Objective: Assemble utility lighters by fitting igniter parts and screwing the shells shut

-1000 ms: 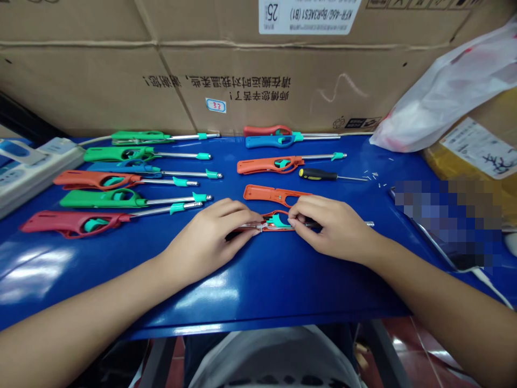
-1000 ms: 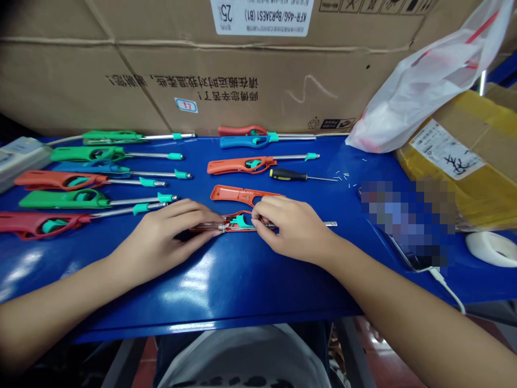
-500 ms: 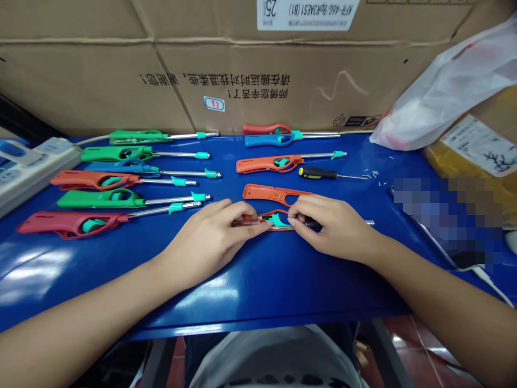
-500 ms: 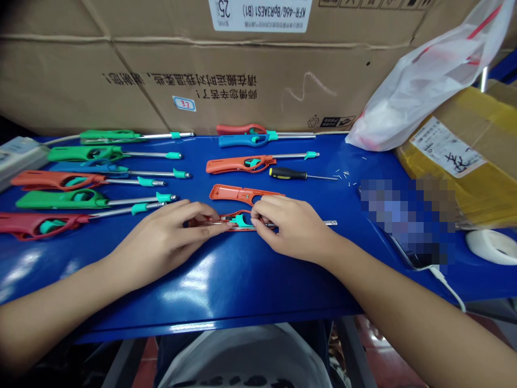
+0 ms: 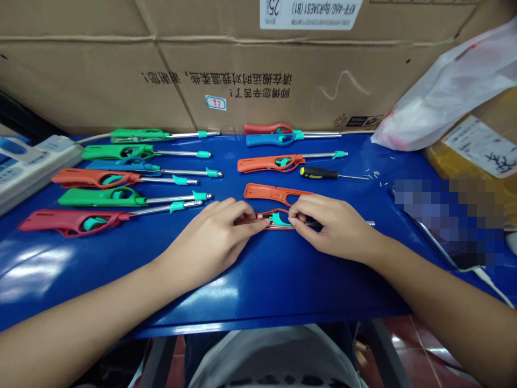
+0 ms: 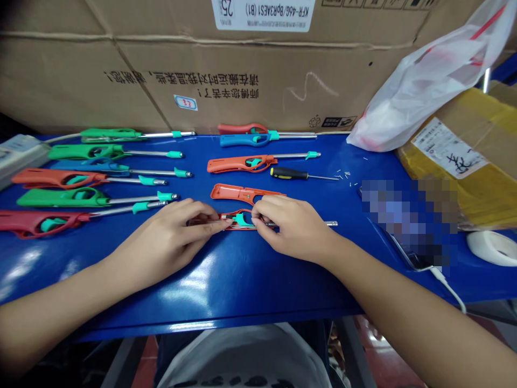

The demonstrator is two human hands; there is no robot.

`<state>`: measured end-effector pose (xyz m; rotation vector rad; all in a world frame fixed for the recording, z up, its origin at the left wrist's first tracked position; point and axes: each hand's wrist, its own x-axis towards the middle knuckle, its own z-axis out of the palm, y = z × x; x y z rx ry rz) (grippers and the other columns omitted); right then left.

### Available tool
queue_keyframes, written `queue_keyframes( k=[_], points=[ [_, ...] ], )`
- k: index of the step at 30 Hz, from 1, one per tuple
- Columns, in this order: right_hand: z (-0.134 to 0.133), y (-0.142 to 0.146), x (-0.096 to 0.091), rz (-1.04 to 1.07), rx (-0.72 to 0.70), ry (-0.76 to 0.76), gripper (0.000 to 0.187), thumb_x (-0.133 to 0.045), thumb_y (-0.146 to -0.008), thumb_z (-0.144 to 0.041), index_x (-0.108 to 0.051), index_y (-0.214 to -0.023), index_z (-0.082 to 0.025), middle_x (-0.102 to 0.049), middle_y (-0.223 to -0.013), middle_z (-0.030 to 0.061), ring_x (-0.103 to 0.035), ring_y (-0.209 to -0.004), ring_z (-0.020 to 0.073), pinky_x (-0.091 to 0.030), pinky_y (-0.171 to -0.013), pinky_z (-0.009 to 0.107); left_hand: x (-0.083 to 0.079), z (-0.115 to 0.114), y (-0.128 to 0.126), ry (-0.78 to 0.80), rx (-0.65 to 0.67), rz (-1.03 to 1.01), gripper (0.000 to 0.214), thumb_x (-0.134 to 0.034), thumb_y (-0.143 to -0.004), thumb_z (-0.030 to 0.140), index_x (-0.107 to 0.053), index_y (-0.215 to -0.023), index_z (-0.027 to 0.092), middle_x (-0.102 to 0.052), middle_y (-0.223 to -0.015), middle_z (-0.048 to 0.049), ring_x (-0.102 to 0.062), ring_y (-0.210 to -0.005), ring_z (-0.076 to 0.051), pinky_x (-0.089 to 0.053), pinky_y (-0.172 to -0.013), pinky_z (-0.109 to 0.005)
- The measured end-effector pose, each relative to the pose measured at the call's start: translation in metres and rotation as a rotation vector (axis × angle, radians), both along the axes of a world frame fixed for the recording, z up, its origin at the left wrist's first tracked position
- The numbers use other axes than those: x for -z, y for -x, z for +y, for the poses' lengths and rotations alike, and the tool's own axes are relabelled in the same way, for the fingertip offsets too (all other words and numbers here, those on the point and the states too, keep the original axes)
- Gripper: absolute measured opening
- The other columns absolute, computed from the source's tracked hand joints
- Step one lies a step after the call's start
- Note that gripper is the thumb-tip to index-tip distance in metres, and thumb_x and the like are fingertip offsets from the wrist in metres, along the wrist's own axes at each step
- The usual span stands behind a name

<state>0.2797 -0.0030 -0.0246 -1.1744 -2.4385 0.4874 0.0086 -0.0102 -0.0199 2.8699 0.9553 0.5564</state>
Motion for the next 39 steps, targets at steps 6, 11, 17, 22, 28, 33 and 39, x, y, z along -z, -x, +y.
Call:
queue_keyframes(
  k=[6, 11, 17, 22, 28, 33, 39],
  points=[
    [0.000, 0.001, -0.001, -0.001, -0.004, -0.001, 0.008, -0.056, -0.095, -0.020, -0.062, -0.091, -0.023, -0.068, -0.088, -0.0004, -0.063, -0.081, 0.0141, -0.044, -0.073, 0.027, -0.003, -0.004, 0.000, -0.069, 0.012, 0.026, 0.031, -0.050, -0.104, 0.018, -0.071, -0.126, 0.019, -0.071, -0.105, -0.0100, -0.063, -0.089, -0.023, -0.052, -0.075, -0.038],
    [0.000, 0.001, -0.001, -0.005, 0.000, 0.003, 0.007, -0.056, -0.095, -0.019, -0.061, -0.091, -0.023, -0.067, -0.088, -0.0009, -0.063, -0.082, 0.0138, -0.044, -0.072, 0.027, 0.000, -0.001, 0.001, 0.024, 0.001, -0.123, 0.025, -0.057, -0.101, 0.018, -0.073, -0.121, 0.016, -0.071, -0.106, -0.0097, -0.064, -0.091, -0.021, -0.053, -0.079, -0.035],
    [0.001, 0.001, 0.000, -0.006, -0.003, 0.005, 0.007, -0.056, -0.095, -0.020, -0.061, -0.092, -0.023, -0.067, -0.089, -0.0013, -0.063, -0.082, 0.0133, -0.044, -0.073, 0.027, 0.001, 0.002, 0.002, 0.038, 0.004, -0.129, 0.024, -0.060, -0.100, 0.020, -0.074, -0.119, 0.017, -0.076, -0.107, -0.0075, -0.068, -0.093, -0.022, -0.054, -0.082, -0.036],
    [0.000, 0.000, 0.000, -0.009, -0.007, -0.002, 0.008, -0.055, -0.096, -0.020, -0.060, -0.089, -0.022, -0.066, -0.087, -0.0022, -0.062, -0.082, 0.0129, -0.043, -0.073, 0.026, 0.001, 0.003, 0.000, 0.130, -0.010, -0.238, 0.020, -0.065, -0.097, 0.019, -0.074, -0.115, 0.014, -0.078, -0.106, -0.0065, -0.071, -0.094, -0.019, -0.055, -0.087, -0.031],
    [-0.001, -0.001, 0.001, -0.014, -0.015, -0.013, 0.008, -0.054, -0.096, -0.020, -0.059, -0.090, -0.022, -0.066, -0.086, -0.0021, -0.062, -0.082, 0.0134, -0.042, -0.073, 0.026, 0.003, 0.007, -0.003, 0.280, -0.090, -0.354, 0.015, -0.070, -0.094, 0.020, -0.078, -0.107, 0.019, -0.079, -0.101, -0.0023, -0.070, -0.093, -0.016, -0.056, -0.083, -0.026],
    [-0.001, 0.000, 0.000, -0.022, -0.019, -0.011, 0.008, -0.055, -0.095, -0.019, -0.060, -0.090, -0.022, -0.067, -0.086, -0.0016, -0.062, -0.082, 0.0138, -0.042, -0.072, 0.026, 0.001, 0.007, -0.005, 0.368, -0.155, -0.394, 0.016, -0.072, -0.091, 0.021, -0.079, -0.106, 0.023, -0.079, -0.099, -0.0007, -0.069, -0.088, -0.015, -0.056, -0.076, -0.025],
    [-0.001, 0.000, 0.000, -0.024, -0.021, -0.027, 0.008, -0.054, -0.096, -0.020, -0.061, -0.091, -0.022, -0.068, -0.086, -0.0012, -0.063, -0.082, 0.0142, -0.042, -0.072, 0.027, 0.005, 0.005, -0.013, 0.394, -0.256, -0.466, 0.018, -0.078, -0.086, 0.030, -0.079, -0.099, 0.017, -0.076, -0.092, -0.0032, -0.069, -0.079, -0.014, -0.056, -0.072, -0.024]
  ],
)
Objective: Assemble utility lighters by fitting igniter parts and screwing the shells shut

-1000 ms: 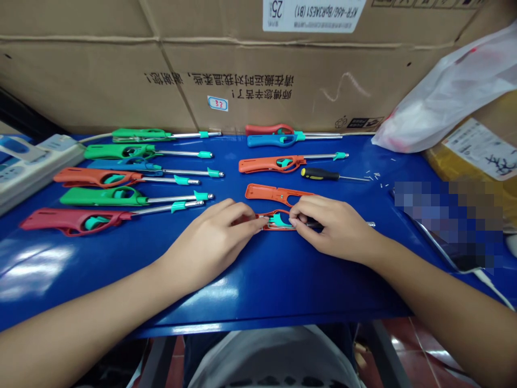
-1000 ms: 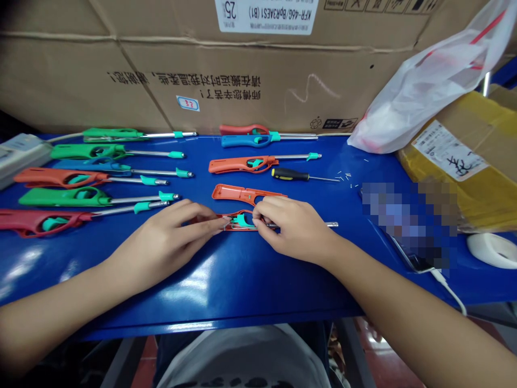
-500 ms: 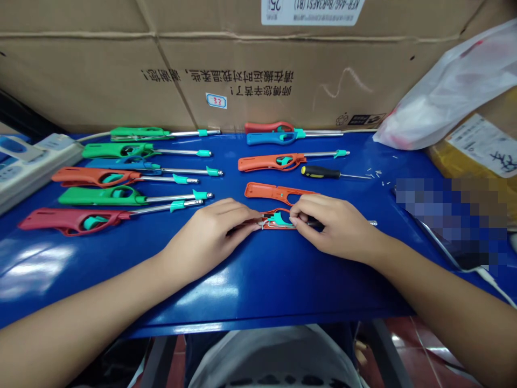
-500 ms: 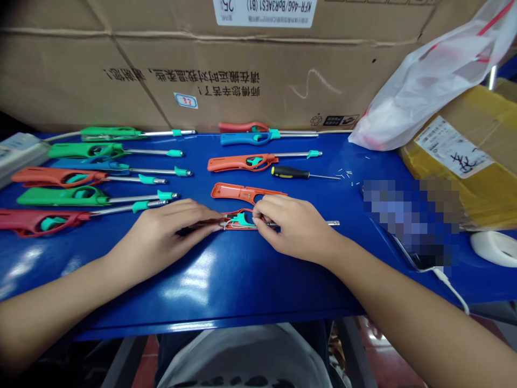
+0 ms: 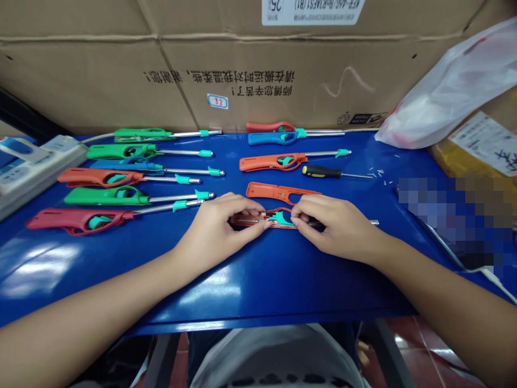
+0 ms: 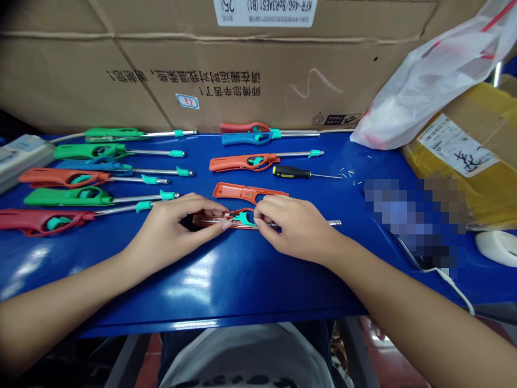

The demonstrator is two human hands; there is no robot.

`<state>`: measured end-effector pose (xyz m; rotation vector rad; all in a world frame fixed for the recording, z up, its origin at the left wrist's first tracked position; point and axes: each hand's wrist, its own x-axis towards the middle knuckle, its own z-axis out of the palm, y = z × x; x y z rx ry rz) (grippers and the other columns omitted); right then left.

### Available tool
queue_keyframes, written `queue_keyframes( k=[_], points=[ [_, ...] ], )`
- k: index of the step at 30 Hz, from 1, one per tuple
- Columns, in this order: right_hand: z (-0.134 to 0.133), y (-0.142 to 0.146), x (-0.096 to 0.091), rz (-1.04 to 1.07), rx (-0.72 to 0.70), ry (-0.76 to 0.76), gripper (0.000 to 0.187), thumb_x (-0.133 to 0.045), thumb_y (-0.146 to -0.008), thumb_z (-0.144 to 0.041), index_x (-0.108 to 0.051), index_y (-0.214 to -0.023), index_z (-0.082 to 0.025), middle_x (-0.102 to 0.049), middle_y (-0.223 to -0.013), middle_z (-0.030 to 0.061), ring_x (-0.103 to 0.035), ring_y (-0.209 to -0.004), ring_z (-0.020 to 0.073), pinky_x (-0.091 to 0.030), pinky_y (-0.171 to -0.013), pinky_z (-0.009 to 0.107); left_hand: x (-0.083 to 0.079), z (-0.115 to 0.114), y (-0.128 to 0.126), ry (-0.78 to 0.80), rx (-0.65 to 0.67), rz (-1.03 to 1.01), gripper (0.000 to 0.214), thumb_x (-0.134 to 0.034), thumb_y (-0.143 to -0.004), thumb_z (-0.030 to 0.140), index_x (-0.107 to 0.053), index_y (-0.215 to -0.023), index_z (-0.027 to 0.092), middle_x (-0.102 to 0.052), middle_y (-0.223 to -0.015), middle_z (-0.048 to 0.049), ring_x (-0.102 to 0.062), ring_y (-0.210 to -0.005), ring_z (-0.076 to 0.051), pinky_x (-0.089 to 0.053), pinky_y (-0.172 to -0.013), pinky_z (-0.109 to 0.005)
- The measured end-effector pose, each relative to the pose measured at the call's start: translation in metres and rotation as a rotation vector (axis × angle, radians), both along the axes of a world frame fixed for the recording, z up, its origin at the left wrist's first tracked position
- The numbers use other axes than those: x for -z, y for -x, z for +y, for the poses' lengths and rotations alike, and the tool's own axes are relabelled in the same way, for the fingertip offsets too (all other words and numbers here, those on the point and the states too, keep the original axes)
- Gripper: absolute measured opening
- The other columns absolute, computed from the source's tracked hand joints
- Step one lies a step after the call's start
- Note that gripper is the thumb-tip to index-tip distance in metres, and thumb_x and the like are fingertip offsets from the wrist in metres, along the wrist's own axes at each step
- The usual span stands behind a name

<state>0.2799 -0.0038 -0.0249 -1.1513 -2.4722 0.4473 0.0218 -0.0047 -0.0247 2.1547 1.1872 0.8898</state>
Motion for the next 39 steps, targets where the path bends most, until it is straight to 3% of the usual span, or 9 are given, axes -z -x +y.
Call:
queue_keyframes(
  k=[10, 16, 20, 23, 28, 34, 39],
  points=[
    [-0.003, 0.004, 0.001, -0.026, -0.006, -0.022, 0.009, -0.054, -0.096, -0.020, -0.061, -0.091, -0.022, -0.067, -0.086, -0.0016, -0.063, -0.080, 0.0139, -0.042, -0.070, 0.027, 0.003, 0.002, -0.008, 0.067, -0.047, -0.069, 0.005, -0.075, -0.079, 0.016, -0.073, -0.084, 0.016, -0.071, -0.077, -0.0002, -0.066, -0.072, -0.013, -0.051, -0.063, -0.022],
    [-0.003, 0.002, -0.003, -0.040, -0.014, -0.060, 0.015, -0.050, -0.100, -0.022, -0.064, -0.096, -0.022, -0.071, -0.092, 0.0005, -0.065, -0.089, 0.0168, -0.045, -0.077, 0.029, -0.002, 0.004, -0.001, 0.095, -0.041, -0.037, 0.011, -0.072, -0.086, 0.026, -0.075, -0.091, 0.017, -0.074, -0.081, -0.0010, -0.067, -0.070, -0.013, -0.053, -0.066, -0.023],
    [-0.003, -0.005, -0.009, -0.039, -0.054, -0.060, 0.017, -0.052, -0.098, -0.019, -0.066, -0.106, -0.021, -0.073, -0.103, 0.0023, -0.065, -0.099, 0.0186, -0.047, -0.084, 0.031, -0.009, 0.007, 0.009, 0.128, 0.042, 0.016, 0.017, -0.070, -0.087, 0.026, -0.077, -0.101, 0.019, -0.077, -0.091, -0.0014, -0.070, -0.077, -0.014, -0.055, -0.074, -0.024],
    [-0.002, -0.011, -0.013, -0.021, -0.015, -0.028, 0.019, -0.056, -0.094, -0.019, -0.067, -0.110, -0.023, -0.072, -0.104, 0.0015, -0.065, -0.097, 0.0181, -0.047, -0.083, 0.031, -0.011, 0.010, 0.016, 0.121, 0.073, 0.057, 0.018, -0.070, -0.088, 0.027, -0.077, -0.104, 0.021, -0.078, -0.096, -0.0012, -0.070, -0.081, -0.014, -0.055, -0.077, -0.024],
    [0.003, -0.018, -0.018, 0.032, 0.071, 0.041, 0.007, -0.062, -0.092, -0.024, -0.068, -0.092, -0.022, -0.071, -0.094, 0.0014, -0.064, -0.091, 0.0174, -0.047, -0.080, 0.030, -0.011, 0.014, 0.019, 0.128, 0.098, 0.096, 0.019, -0.070, -0.090, 0.032, -0.078, -0.104, 0.022, -0.078, -0.095, -0.0023, -0.070, -0.080, -0.016, -0.055, -0.074, -0.026],
    [0.007, -0.018, -0.018, 0.062, 0.085, 0.238, 0.012, -0.064, -0.093, -0.027, -0.072, -0.085, -0.022, -0.073, -0.086, 0.0003, -0.063, -0.079, 0.0157, -0.044, -0.072, 0.029, -0.010, 0.016, 0.017, 0.162, 0.094, 0.059, 0.017, -0.073, -0.089, 0.035, -0.080, -0.099, 0.024, -0.080, -0.094, -0.0031, -0.072, -0.082, -0.018, -0.056, -0.074, -0.027],
    [0.008, -0.015, -0.017, 0.101, 0.157, 0.313, 0.013, -0.068, -0.089, -0.026, -0.073, -0.078, -0.022, -0.074, -0.079, 0.0004, -0.061, -0.072, 0.0157, -0.042, -0.067, 0.030, -0.008, 0.016, 0.015, 0.150, 0.095, 0.050, 0.018, -0.074, -0.089, 0.035, -0.081, -0.099, 0.024, -0.079, -0.095, -0.0046, -0.071, -0.081, -0.018, -0.057, -0.076, -0.029]
  ],
)
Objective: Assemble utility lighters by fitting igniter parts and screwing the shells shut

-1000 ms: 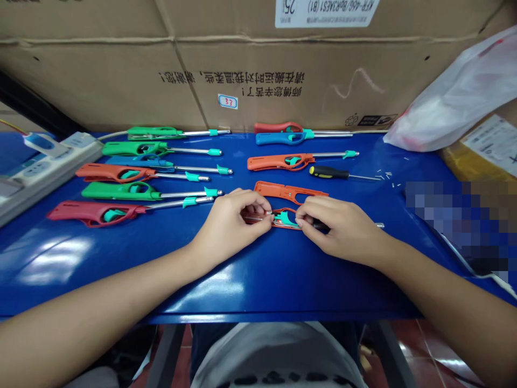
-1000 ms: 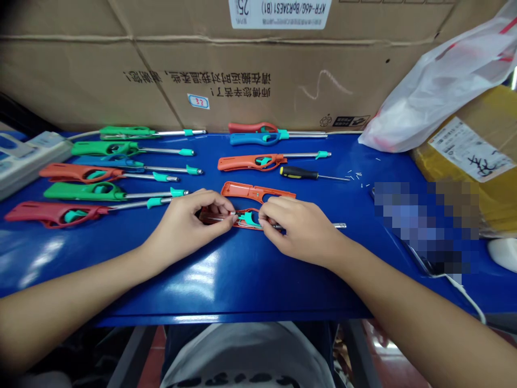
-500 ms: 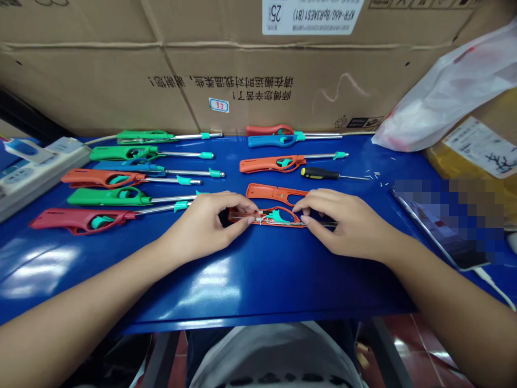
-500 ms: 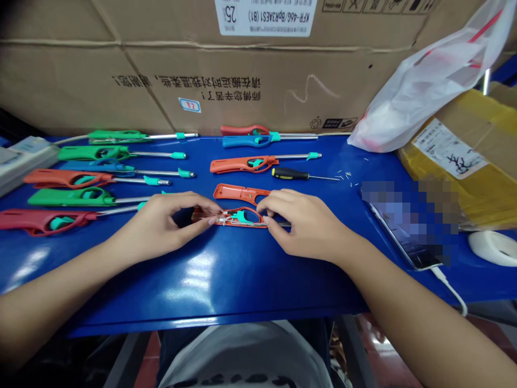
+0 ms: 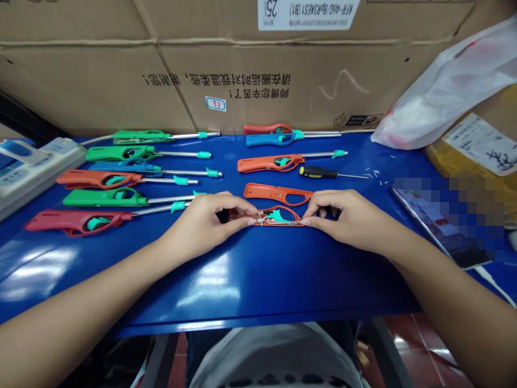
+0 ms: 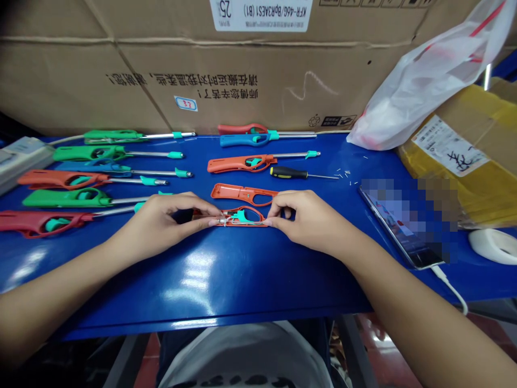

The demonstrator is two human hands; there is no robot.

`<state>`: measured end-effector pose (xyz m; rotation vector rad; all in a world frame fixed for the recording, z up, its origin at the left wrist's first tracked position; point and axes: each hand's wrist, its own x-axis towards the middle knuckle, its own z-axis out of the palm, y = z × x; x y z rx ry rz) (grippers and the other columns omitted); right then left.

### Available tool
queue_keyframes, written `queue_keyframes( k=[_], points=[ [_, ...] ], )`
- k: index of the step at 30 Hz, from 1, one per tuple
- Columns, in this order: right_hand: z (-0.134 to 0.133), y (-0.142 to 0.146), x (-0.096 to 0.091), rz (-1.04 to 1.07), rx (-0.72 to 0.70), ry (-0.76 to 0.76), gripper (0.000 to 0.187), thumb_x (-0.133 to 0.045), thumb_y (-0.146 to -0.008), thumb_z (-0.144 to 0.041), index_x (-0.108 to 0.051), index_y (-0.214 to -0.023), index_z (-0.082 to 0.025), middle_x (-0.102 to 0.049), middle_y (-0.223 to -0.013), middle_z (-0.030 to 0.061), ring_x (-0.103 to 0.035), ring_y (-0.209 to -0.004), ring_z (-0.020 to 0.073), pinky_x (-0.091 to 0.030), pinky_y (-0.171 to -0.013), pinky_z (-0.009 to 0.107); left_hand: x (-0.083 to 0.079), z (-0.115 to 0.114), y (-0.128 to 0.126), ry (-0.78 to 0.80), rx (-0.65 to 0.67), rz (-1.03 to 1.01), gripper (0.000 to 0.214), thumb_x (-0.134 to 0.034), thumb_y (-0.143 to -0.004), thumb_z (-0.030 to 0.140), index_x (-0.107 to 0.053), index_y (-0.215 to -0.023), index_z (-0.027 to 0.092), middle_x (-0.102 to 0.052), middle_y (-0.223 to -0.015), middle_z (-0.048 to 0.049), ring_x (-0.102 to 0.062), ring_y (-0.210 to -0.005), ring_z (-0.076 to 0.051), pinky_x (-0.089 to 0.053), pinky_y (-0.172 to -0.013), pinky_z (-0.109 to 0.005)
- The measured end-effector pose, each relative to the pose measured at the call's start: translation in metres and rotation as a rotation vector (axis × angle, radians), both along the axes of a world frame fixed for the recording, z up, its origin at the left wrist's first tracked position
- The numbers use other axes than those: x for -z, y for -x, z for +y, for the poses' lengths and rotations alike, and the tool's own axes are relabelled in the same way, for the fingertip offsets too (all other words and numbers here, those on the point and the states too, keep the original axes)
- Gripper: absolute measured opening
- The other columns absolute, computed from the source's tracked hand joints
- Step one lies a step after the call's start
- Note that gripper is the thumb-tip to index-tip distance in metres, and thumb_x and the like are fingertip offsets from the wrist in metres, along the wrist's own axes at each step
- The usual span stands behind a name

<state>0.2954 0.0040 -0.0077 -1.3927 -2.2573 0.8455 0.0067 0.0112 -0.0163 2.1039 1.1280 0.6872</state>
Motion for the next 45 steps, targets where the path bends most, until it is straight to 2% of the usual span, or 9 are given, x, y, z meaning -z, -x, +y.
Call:
queue_keyframes(
  k=[8, 17, 22, 25, 28, 34, 37, 40, 45],
  points=[
    [-0.0006, -0.0005, -0.0002, 0.008, -0.004, 0.018, 0.012, -0.066, -0.090, -0.027, -0.072, -0.080, -0.022, -0.074, -0.081, 0.0000, -0.063, -0.075, 0.0157, -0.043, -0.068, 0.030, 0.0010, -0.0019, -0.0011, -0.105, 0.025, 0.007, 0.018, -0.072, -0.090, 0.030, -0.081, -0.105, 0.024, -0.079, -0.096, -0.0046, -0.070, -0.087, -0.019, -0.057, -0.078, -0.029],
    [-0.0005, -0.0016, -0.0007, 0.007, -0.011, -0.014, 0.014, -0.066, -0.089, -0.027, -0.071, -0.077, -0.023, -0.073, -0.080, 0.0011, -0.064, -0.076, 0.0171, -0.046, -0.069, 0.030, 0.0045, -0.0022, -0.0037, 0.054, -0.059, -0.074, 0.018, -0.078, -0.085, 0.033, -0.082, -0.100, 0.024, -0.079, -0.098, -0.0043, -0.072, -0.085, -0.019, -0.057, -0.078, -0.030],
    [0.0002, -0.0027, -0.0013, -0.009, -0.019, -0.030, 0.015, -0.066, -0.090, -0.029, -0.071, -0.077, -0.023, -0.073, -0.080, 0.0008, -0.064, -0.075, 0.0172, -0.046, -0.068, 0.030, 0.0021, -0.0049, -0.0025, -0.081, -0.020, -0.012, 0.020, -0.075, -0.089, 0.032, -0.081, -0.107, 0.026, -0.079, -0.095, -0.0035, -0.069, -0.085, -0.018, -0.058, -0.074, -0.028],
    [0.0005, -0.0028, -0.0021, -0.009, -0.021, -0.041, 0.016, -0.066, -0.090, -0.030, -0.071, -0.076, -0.023, -0.073, -0.080, 0.0012, -0.063, -0.073, 0.0171, -0.046, -0.067, 0.030, -0.0013, -0.0058, -0.0003, -0.099, 0.029, 0.027, 0.022, -0.073, -0.090, 0.032, -0.080, -0.110, 0.027, -0.079, -0.097, -0.0035, -0.069, -0.087, -0.018, -0.059, -0.076, -0.028],
    [0.0006, -0.0028, -0.0023, -0.001, -0.018, -0.034, 0.015, -0.066, -0.090, -0.029, -0.071, -0.076, -0.023, -0.072, -0.079, 0.0012, -0.063, -0.073, 0.0170, -0.045, -0.067, 0.030, -0.0031, -0.0052, 0.0013, -0.067, 0.040, 0.043, 0.022, -0.074, -0.089, 0.033, -0.080, -0.109, 0.026, -0.079, -0.097, -0.0034, -0.072, -0.083, -0.017, -0.059, -0.076, -0.028],
    [0.0007, -0.0030, -0.0013, 0.008, -0.018, -0.025, 0.016, -0.065, -0.090, -0.029, -0.071, -0.077, -0.023, -0.072, -0.079, 0.0010, -0.062, -0.073, 0.0164, -0.045, -0.068, 0.030, -0.0004, -0.0040, -0.0034, 0.103, -0.064, -0.106, 0.019, -0.081, -0.083, 0.031, -0.081, -0.099, 0.022, -0.081, -0.095, -0.0025, -0.076, -0.086, -0.018, -0.061, -0.082, -0.028],
    [0.0010, -0.0029, -0.0014, 0.013, -0.023, -0.031, 0.016, -0.065, -0.090, -0.028, -0.070, -0.076, -0.022, -0.071, -0.079, 0.0012, -0.061, -0.073, 0.0164, -0.046, -0.068, 0.030, 0.0015, -0.0049, -0.0065, 0.133, -0.098, -0.142, 0.018, -0.082, -0.081, 0.031, -0.081, -0.096, 0.021, -0.081, -0.095, -0.0032, -0.076, -0.086, -0.019, -0.062, -0.084, -0.029],
    [0.0009, -0.0027, -0.0019, 0.017, -0.028, -0.041, 0.016, -0.065, -0.090, -0.027, -0.070, -0.076, -0.022, -0.071, -0.078, 0.0013, -0.061, -0.072, 0.0164, -0.046, -0.068, 0.030, 0.0031, -0.0063, -0.0067, 0.091, -0.106, -0.111, 0.016, -0.081, -0.083, 0.031, -0.082, -0.096, 0.023, -0.080, -0.095, -0.0038, -0.074, -0.084, -0.018, -0.062, -0.083, -0.030],
    [0.0007, -0.0033, -0.0024, 0.008, -0.045, -0.057, 0.015, -0.064, -0.090, -0.026, -0.070, -0.077, -0.022, -0.070, -0.078, 0.0008, -0.061, -0.072, 0.0159, -0.045, -0.067, 0.030, 0.0014, -0.0078, -0.0031, -0.068, -0.097, -0.016, 0.019, -0.080, -0.083, 0.036, -0.083, -0.100, 0.029, -0.077, -0.091, -0.0035, -0.068, -0.088, -0.019, -0.060, -0.073, -0.029]
  ],
)
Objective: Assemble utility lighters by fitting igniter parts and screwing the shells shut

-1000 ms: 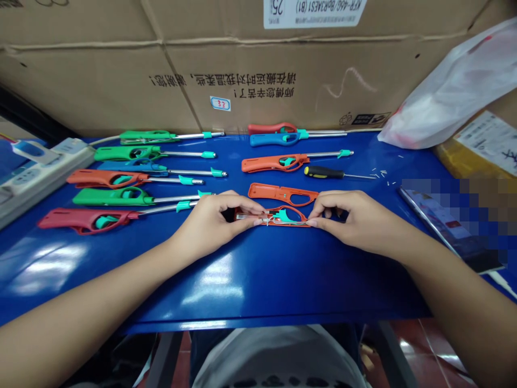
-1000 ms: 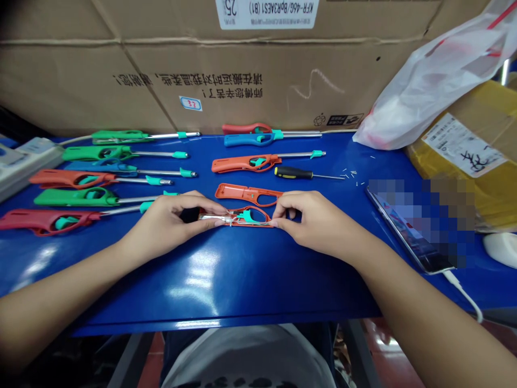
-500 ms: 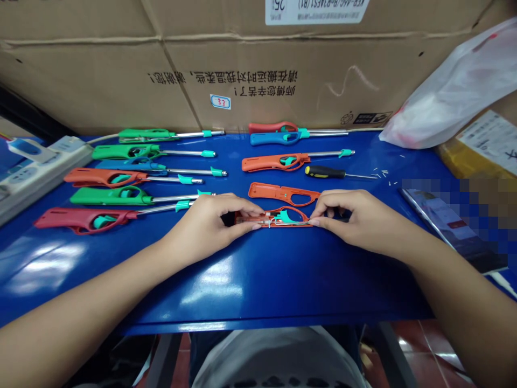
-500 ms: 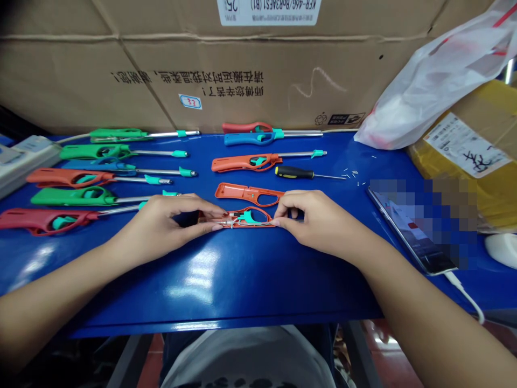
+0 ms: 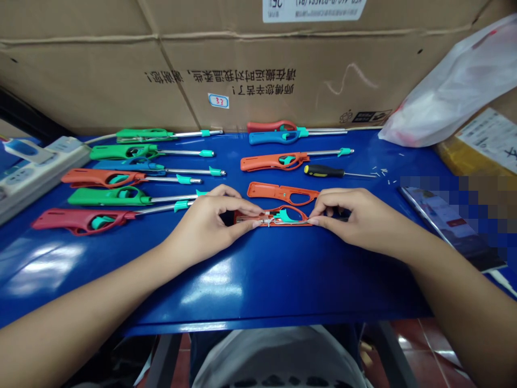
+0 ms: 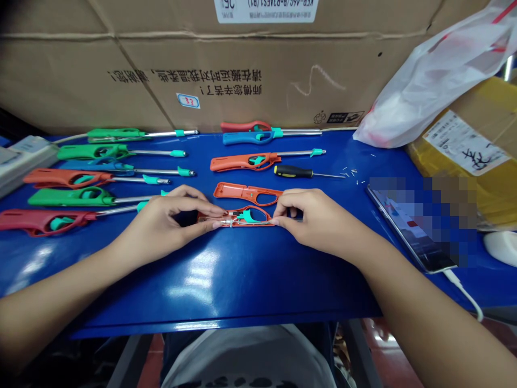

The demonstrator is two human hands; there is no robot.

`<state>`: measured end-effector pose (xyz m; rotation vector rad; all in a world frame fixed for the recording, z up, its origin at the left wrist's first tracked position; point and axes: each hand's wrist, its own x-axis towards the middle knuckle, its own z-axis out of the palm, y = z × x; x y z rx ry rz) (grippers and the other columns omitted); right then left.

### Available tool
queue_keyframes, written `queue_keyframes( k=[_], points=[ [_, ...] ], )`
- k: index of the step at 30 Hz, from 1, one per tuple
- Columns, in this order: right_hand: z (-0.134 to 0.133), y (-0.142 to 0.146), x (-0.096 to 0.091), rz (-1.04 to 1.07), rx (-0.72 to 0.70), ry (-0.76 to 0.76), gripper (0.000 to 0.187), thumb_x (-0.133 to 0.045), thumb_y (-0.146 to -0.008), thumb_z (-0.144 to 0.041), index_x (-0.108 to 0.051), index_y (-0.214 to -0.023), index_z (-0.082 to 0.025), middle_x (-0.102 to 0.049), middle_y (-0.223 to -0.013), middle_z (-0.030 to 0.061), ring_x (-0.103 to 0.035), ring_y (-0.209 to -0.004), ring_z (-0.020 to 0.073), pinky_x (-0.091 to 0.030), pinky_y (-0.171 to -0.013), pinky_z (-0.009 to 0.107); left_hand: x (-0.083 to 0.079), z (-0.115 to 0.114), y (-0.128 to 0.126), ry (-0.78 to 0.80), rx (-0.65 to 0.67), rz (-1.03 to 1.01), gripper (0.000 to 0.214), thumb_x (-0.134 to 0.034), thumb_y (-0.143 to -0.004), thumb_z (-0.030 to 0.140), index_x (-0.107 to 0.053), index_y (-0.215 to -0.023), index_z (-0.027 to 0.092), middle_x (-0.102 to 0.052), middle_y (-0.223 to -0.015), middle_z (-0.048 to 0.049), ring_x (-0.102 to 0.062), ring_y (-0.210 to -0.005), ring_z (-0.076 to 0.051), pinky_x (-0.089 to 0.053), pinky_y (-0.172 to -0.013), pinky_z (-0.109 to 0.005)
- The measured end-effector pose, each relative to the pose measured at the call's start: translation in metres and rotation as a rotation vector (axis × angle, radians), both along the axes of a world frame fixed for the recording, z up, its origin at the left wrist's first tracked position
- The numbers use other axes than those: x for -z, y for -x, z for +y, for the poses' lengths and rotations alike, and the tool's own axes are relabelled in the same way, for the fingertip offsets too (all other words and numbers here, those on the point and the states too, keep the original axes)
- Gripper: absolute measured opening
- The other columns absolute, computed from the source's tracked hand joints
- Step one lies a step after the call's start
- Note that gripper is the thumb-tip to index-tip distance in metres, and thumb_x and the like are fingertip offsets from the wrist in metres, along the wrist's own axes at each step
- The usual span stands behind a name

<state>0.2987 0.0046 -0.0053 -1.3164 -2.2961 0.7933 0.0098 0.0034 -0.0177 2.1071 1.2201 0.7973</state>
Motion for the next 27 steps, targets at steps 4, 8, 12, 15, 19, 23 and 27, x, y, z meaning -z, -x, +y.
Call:
queue_keyframes(
  k=[4, 8, 12, 15, 19, 23, 27],
  points=[
    [-0.0002, -0.0006, -0.0003, -0.003, -0.003, -0.005, 0.016, -0.065, -0.091, -0.027, -0.070, -0.077, -0.022, -0.070, -0.077, 0.0003, -0.060, -0.072, 0.0153, -0.044, -0.066, 0.029, -0.0023, 0.0003, 0.0016, -0.005, 0.053, 0.042, 0.018, -0.076, -0.087, 0.036, -0.082, -0.104, 0.031, -0.077, -0.093, -0.0028, -0.067, -0.090, -0.019, -0.058, -0.072, -0.028],
    [-0.0002, -0.0003, -0.0006, 0.000, -0.001, -0.003, 0.015, -0.065, -0.091, -0.028, -0.070, -0.078, -0.022, -0.071, -0.078, 0.0005, -0.061, -0.072, 0.0158, -0.045, -0.067, 0.030, -0.0004, 0.0010, 0.0019, 0.044, 0.051, 0.010, 0.019, -0.077, -0.087, 0.038, -0.082, -0.104, 0.031, -0.078, -0.092, -0.0018, -0.067, -0.088, -0.019, -0.058, -0.074, -0.028],
    [-0.0003, 0.0007, -0.0010, -0.002, 0.010, -0.001, 0.015, -0.065, -0.090, -0.027, -0.071, -0.077, -0.022, -0.071, -0.078, 0.0010, -0.062, -0.074, 0.0166, -0.046, -0.068, 0.030, 0.0016, 0.0006, 0.0015, 0.062, 0.003, -0.025, 0.017, -0.081, -0.083, 0.037, -0.083, -0.098, 0.028, -0.078, -0.086, -0.0018, -0.068, -0.083, -0.018, -0.058, -0.075, -0.029],
    [-0.0005, 0.0010, -0.0016, -0.002, 0.021, 0.009, 0.015, -0.065, -0.090, -0.026, -0.071, -0.077, -0.022, -0.071, -0.079, 0.0015, -0.062, -0.074, 0.0171, -0.046, -0.069, 0.031, 0.0022, 0.0009, 0.0012, 0.057, -0.020, -0.032, 0.016, -0.082, -0.082, 0.036, -0.083, -0.095, 0.027, -0.077, -0.085, -0.0019, -0.068, -0.082, -0.018, -0.057, -0.075, -0.029],
    [-0.0002, 0.0007, -0.0014, -0.004, 0.020, 0.015, 0.014, -0.065, -0.089, -0.025, -0.071, -0.077, -0.022, -0.072, -0.079, 0.0014, -0.062, -0.074, 0.0169, -0.046, -0.069, 0.030, 0.0007, 0.0026, 0.0027, 0.032, 0.017, 0.015, 0.016, -0.081, -0.084, 0.035, -0.083, -0.098, 0.027, -0.077, -0.086, -0.0019, -0.067, -0.083, -0.018, -0.056, -0.075, -0.030],
    [0.0010, 0.0007, 0.0000, -0.009, 0.004, 0.010, 0.014, -0.065, -0.091, -0.026, -0.071, -0.078, -0.022, -0.072, -0.080, 0.0006, -0.062, -0.076, 0.0164, -0.045, -0.070, 0.030, -0.0036, 0.0025, 0.0055, -0.133, 0.154, 0.107, 0.017, -0.075, -0.091, 0.031, -0.082, -0.106, 0.028, -0.080, -0.094, -0.0003, -0.064, -0.088, -0.018, -0.054, -0.080, -0.032],
    [0.0014, 0.0005, 0.0003, -0.003, -0.025, -0.016, 0.014, -0.065, -0.091, -0.024, -0.070, -0.079, -0.022, -0.072, -0.079, -0.0002, -0.063, -0.076, 0.0157, -0.045, -0.072, 0.029, -0.0057, -0.0001, 0.0065, -0.335, 0.200, 0.252, 0.019, -0.068, -0.096, 0.027, -0.080, -0.111, 0.028, -0.079, -0.103, -0.0008, -0.062, -0.091, -0.019, -0.051, -0.083, -0.035]
  ],
)
